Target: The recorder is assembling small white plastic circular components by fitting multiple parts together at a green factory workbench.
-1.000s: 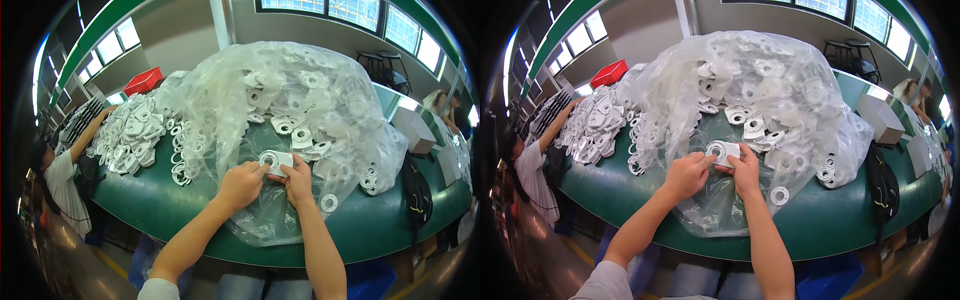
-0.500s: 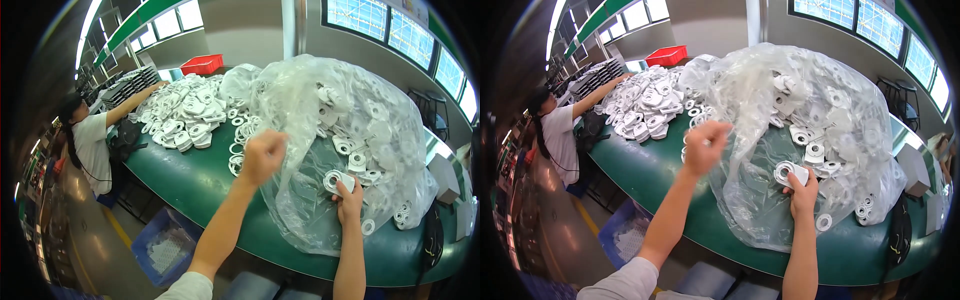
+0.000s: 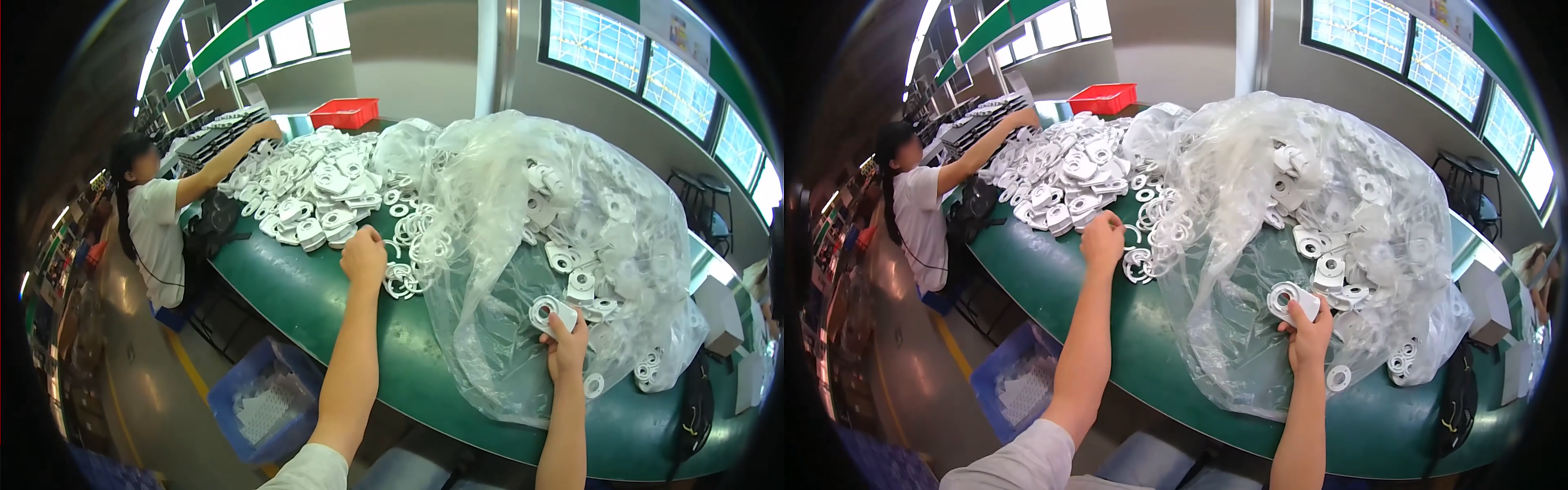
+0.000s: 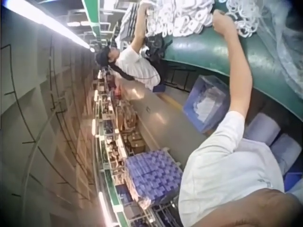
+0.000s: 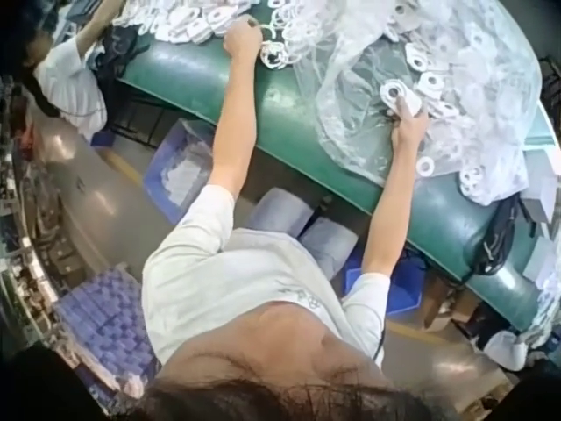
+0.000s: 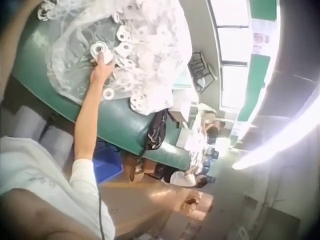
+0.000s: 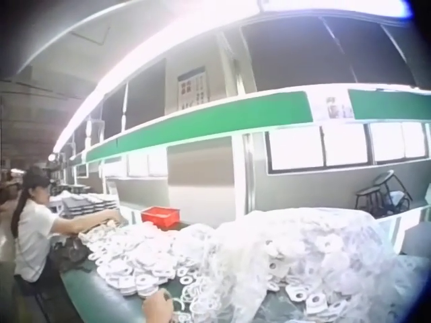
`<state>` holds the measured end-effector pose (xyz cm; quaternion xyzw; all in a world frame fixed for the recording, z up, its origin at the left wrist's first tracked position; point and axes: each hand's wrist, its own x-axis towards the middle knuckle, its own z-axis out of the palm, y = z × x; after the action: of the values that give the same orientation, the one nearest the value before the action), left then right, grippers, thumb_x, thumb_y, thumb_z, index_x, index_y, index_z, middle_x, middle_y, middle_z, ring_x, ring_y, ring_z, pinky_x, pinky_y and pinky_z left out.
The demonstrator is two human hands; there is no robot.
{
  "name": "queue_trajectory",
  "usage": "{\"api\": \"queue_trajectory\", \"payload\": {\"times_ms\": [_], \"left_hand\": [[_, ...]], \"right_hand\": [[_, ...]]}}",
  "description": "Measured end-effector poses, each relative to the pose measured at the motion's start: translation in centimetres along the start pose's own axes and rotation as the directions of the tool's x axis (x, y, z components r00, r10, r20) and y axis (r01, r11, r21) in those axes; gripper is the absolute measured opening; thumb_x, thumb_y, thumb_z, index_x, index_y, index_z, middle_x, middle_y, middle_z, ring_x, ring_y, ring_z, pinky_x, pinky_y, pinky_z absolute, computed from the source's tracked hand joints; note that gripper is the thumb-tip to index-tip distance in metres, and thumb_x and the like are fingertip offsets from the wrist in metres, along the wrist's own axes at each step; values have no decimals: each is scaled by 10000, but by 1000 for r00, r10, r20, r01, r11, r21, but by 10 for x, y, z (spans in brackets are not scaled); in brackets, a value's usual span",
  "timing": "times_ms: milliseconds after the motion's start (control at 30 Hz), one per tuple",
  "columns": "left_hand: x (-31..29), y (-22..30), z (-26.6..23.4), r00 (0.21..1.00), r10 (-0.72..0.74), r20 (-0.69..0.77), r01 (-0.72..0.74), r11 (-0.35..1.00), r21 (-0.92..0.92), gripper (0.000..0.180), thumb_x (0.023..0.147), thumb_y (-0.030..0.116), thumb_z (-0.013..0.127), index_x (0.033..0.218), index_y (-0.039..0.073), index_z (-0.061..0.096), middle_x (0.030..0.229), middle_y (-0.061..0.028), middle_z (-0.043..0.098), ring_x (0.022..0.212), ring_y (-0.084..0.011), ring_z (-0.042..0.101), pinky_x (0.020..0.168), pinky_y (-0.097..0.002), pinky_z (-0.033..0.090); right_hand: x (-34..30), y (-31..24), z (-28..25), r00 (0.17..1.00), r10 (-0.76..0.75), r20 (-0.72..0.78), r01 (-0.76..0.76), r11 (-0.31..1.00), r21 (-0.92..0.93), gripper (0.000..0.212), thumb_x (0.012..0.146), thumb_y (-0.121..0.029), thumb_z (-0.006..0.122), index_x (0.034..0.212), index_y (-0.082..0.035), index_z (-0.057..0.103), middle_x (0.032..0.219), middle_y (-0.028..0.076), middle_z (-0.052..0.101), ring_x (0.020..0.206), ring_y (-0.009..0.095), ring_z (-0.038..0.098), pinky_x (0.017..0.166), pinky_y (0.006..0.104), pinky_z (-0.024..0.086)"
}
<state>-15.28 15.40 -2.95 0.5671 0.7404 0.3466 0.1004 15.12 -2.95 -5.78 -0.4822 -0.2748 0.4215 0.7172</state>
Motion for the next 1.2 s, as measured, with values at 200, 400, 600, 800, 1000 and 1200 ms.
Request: {"api": "queue_trajectory", "payload": {"times_ms": [200,400,600,800,1000,1200], "left_hand": [[-38,56,-15,963,255,-87,-264,831,-490,85,778,93,671,848,49,653,713,-71,670,612,-124,610,555,-251,429],[-73,82,2,830,475,293,118,365,-924,214,798,27,640,1008,-9,651,852,-72,661,695,-87,595,617,-215,456],[-116,92,7,700,675,233,-168,473,-865,259,826,-47,547,1067,-9,636,941,-40,662,763,-72,581,695,-208,459],[-137,89,29,299,918,260,-697,396,-598,179,778,58,649,955,32,650,852,-89,656,771,-230,608,715,-315,478],[-139,83,43,288,906,310,-762,413,-499,239,738,121,710,950,36,642,791,-97,631,761,-267,592,706,-349,473],[-141,84,48,511,788,344,-445,585,-678,299,750,41,698,1033,-2,612,796,-87,655,644,-137,569,613,-258,456]], "right_hand": [[-1,-8,12,998,54,-20,-54,999,-6,286,828,-26,638,1074,1,495,948,86,619,744,163,637,510,260,545],[-1,-15,13,989,146,-28,-147,989,-16,244,854,-55,621,1074,-13,524,1027,95,620,855,171,644,599,277,574],[0,-13,11,985,169,22,-170,981,91,233,949,-181,474,1102,-10,517,1031,98,616,888,193,640,669,340,587],[2,-11,6,985,161,60,-166,980,111,231,949,-145,461,1128,-1,488,1067,112,602,916,202,635,698,351,589],[4,-5,9,988,143,56,-149,982,114,241,948,-133,454,1138,14,472,1080,125,593,932,215,630,716,361,590],[1,-9,7,989,142,45,-146,981,124,240,944,-122,452,1137,20,466,1077,129,587,928,222,628,717,368,591]]}}
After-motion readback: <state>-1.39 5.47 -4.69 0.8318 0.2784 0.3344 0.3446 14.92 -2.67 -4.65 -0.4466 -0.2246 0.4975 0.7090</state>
